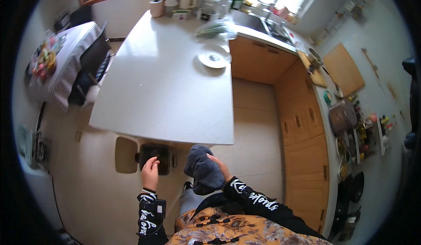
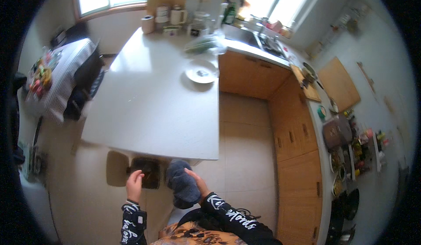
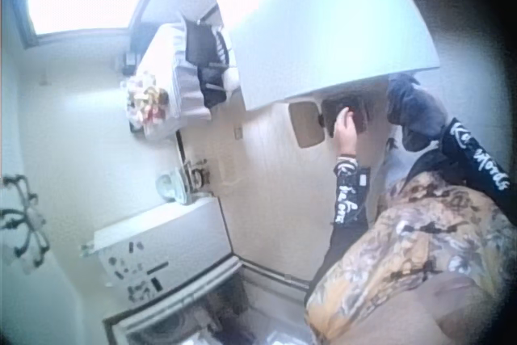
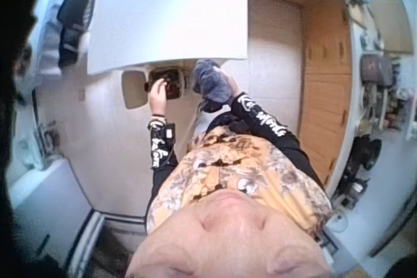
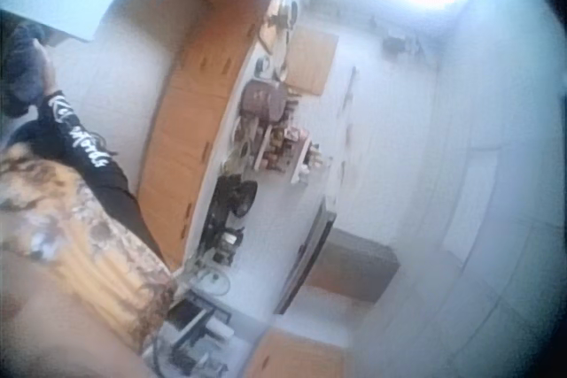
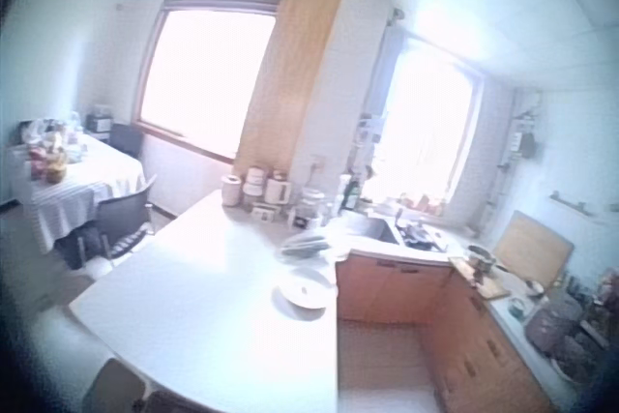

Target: The person cleans a wok with a cloth, removes steamed buns from a steamer, transfers them to a plate, washes a plate and chopsticks, dries them, and slices steamed vegetables on a cutting board.

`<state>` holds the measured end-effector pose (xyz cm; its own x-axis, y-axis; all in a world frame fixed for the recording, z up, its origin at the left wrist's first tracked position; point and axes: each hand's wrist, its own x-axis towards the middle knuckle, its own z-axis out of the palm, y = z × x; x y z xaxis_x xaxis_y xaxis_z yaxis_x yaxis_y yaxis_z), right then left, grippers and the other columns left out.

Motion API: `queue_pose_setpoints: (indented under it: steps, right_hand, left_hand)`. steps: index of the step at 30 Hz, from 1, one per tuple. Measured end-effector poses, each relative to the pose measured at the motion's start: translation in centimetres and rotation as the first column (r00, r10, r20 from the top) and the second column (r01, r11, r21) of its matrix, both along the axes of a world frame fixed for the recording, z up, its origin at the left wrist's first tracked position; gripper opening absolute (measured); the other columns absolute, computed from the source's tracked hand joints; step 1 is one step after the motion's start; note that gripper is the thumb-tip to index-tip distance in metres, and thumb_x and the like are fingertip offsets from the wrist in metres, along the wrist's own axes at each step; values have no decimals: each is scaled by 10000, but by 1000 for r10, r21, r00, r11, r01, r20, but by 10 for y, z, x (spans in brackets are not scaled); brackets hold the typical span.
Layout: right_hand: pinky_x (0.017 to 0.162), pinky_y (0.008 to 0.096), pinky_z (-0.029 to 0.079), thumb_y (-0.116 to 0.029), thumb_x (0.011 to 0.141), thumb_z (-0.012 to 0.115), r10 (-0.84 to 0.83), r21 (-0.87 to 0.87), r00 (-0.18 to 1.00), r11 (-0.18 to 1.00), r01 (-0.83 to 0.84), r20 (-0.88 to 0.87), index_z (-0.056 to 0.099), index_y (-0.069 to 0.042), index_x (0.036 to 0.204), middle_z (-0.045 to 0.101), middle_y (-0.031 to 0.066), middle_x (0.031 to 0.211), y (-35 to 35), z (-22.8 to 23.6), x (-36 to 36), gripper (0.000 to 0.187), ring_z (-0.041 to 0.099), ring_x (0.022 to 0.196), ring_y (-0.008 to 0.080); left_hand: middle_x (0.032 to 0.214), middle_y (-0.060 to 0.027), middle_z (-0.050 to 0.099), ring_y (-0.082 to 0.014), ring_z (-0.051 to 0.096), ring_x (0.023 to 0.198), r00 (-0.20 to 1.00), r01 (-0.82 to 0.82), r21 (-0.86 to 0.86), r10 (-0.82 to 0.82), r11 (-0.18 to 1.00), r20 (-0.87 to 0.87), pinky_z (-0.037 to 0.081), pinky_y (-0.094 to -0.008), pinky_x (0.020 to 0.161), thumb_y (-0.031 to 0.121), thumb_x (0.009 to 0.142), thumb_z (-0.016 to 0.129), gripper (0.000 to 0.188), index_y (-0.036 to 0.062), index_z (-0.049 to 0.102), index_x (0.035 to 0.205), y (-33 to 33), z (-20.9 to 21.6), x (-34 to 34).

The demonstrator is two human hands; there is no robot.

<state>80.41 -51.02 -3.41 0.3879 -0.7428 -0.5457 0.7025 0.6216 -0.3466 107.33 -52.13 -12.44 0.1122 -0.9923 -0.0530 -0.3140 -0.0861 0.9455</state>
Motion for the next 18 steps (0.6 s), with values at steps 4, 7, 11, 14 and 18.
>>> queue_pose_setpoints:
  steps: [4, 7, 11, 14, 18]
  right_hand:
    - [824, 299, 517, -353, 932, 494, -138, 64, 990, 988, 140, -34, 504, -1, 1216, 615, 105, 1091, -7, 14, -47, 453, 630, 889, 180]
    - [863, 291, 498, -329, 952, 451, -217, -21, 959, 976, 217, -184, 452, 1, 1263, 582, 103, 1141, -5, 27, -108, 454, 599, 966, 169]
    - [958, 291, 421, -270, 987, 379, -261, -258, 964, 935, 241, -43, 370, -9, 1332, 516, 83, 1245, -6, 26, -206, 433, 523, 1095, 167]
    - [993, 309, 378, -340, 1000, 298, -402, -328, 907, 879, 346, -124, 390, -14, 1311, 537, 101, 1224, -6, 18, -295, 460, 526, 1102, 199]
    - [943, 381, 438, -478, 968, 265, -450, -506, 877, 803, 314, -170, 426, 3, 1287, 551, 165, 1204, -5, 22, -423, 599, 568, 1057, 283]
  left_hand:
    - [876, -52, 603, -88, 553, 698, 946, 9, 26, 0, 1000, -325, 466, -222, 638, 82, 917, 454, 210, 17, 554, 1090, -49, 29, -64]
    - [969, -52, 571, -87, 553, 661, 937, 89, 2, -83, 996, -338, 438, -219, 589, 132, 931, 434, 252, 39, 503, 1155, -100, 43, -117]
    - [1065, -68, 540, -125, 589, 702, 916, 134, 102, -84, 986, -393, 460, -248, 626, 232, 940, 442, 325, 65, 441, 1218, -167, 34, -191]
    - [1143, -100, 506, -194, 598, 788, 885, 140, 186, -39, 973, -463, 473, -303, 682, 330, 917, 487, 419, 89, 407, 1251, -229, 13, -242]
    - [1227, -135, 448, -293, 574, 935, 780, 46, 290, 147, 956, -609, 473, -385, 734, 401, 887, 523, 505, 119, 367, 1276, -307, -26, -306]
